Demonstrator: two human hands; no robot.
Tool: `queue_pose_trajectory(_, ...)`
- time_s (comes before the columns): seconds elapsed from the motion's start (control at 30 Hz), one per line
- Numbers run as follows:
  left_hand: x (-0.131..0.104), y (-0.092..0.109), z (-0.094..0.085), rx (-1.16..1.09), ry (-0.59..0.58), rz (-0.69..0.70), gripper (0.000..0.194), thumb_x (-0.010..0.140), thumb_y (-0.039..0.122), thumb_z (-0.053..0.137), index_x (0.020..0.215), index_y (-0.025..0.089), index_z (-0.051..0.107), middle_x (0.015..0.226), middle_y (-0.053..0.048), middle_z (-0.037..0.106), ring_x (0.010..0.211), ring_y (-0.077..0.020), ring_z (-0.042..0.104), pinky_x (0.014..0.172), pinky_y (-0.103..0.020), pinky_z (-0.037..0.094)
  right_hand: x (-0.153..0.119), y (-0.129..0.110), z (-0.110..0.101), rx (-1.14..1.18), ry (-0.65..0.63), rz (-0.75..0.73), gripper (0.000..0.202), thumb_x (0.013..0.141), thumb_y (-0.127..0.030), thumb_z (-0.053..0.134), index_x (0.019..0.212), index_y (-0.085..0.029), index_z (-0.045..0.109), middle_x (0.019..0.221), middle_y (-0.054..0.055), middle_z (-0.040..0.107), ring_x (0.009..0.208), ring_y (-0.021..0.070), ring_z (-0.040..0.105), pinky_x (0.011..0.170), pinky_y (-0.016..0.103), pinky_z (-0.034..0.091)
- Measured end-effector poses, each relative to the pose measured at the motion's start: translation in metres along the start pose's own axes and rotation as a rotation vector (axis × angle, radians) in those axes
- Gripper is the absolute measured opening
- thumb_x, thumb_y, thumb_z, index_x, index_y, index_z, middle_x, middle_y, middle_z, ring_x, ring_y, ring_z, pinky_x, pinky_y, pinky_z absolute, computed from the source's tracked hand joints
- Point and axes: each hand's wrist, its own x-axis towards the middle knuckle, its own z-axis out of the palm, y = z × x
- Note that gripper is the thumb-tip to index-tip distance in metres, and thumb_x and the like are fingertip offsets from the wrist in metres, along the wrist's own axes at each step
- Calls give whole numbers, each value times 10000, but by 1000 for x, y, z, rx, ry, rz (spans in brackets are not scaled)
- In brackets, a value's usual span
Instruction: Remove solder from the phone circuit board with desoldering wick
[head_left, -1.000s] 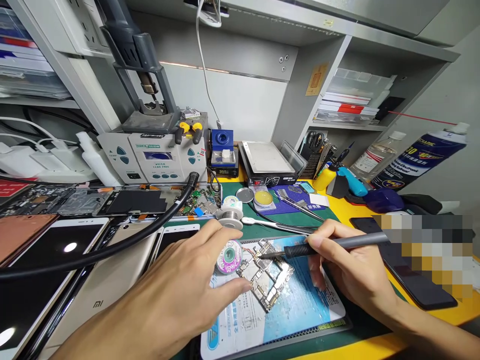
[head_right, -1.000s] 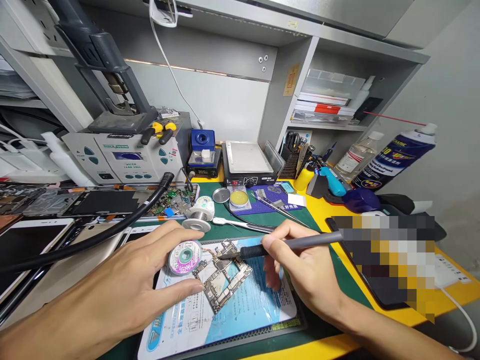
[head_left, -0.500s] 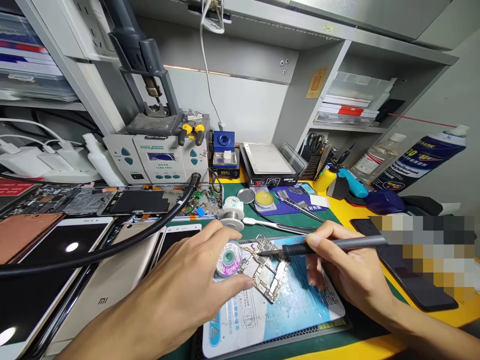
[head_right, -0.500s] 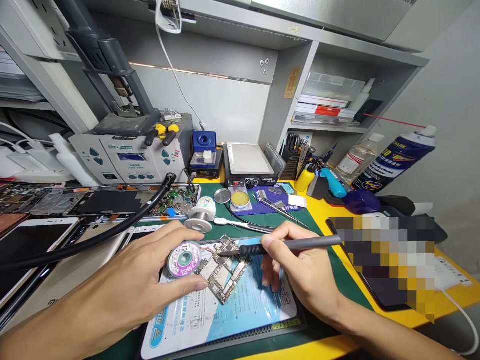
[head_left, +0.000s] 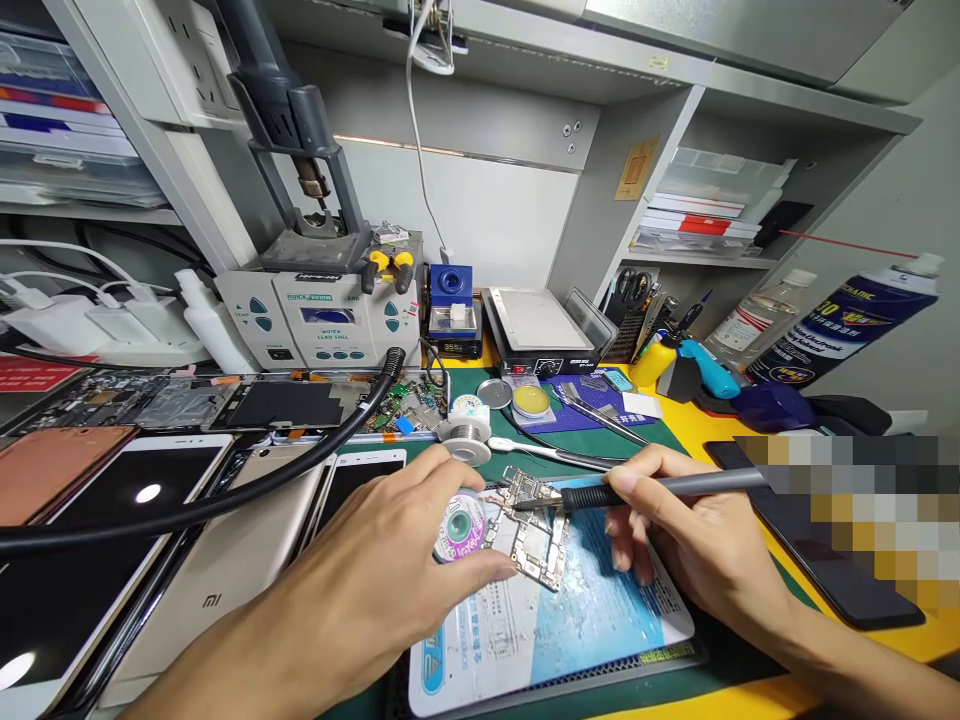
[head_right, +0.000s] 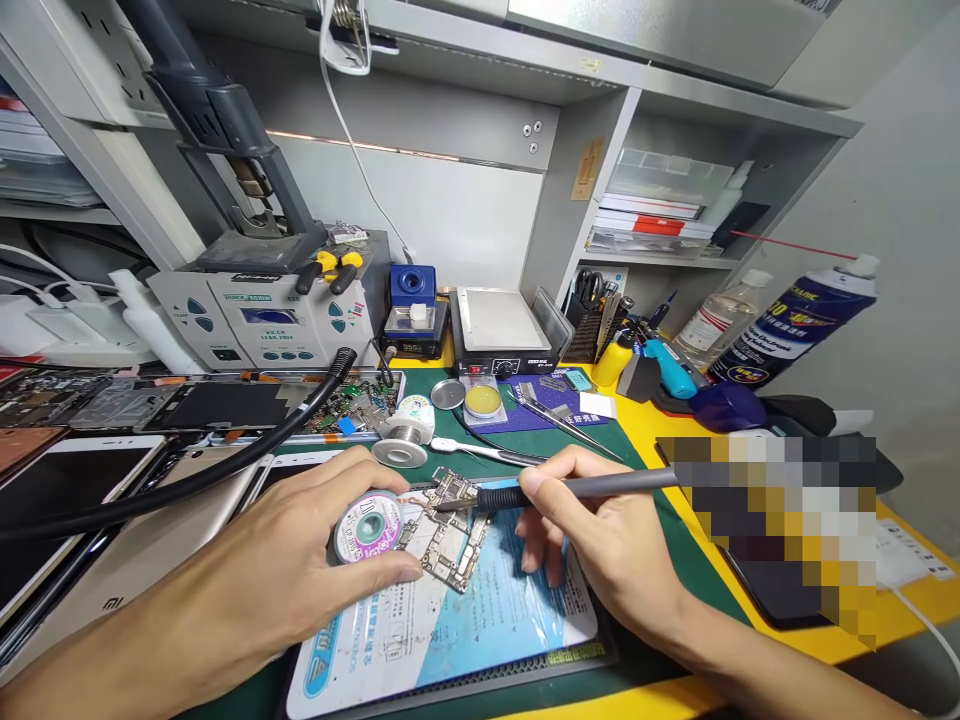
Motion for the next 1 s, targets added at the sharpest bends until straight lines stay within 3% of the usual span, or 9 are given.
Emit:
queue_pose_trajectory(0.27,0,-1,-4,-6,11,7,251,828,403,767,1032,266,717,1041,-18,730,967,-250,713,794,-350,525,2,0,0,21,-22,26,343,877,-452,842,764,-177,672,579,25,722,420,151,691,333,164,491)
queue_pose_trajectory(0.67,1,-3,-5,-49,-1,122,112,880,330,769,960,298,698,953,61,697,883,-150,687,768,-260,487,1,-6,7,-3,14,48,351,836,-465,874,771,-161,710,593,39,736,418,148,690,313,148,478)
queue_pose_trajectory(1.0,0,-7,-5,-57,-29,126,93,895,323,758,935,285,683,938,63,679,865,-145,672,748,-261,460,-1,-15,14,-33,39,86,375,821,-483,884,768,-156,708,613,42,752,446,128,691,337,123,465)
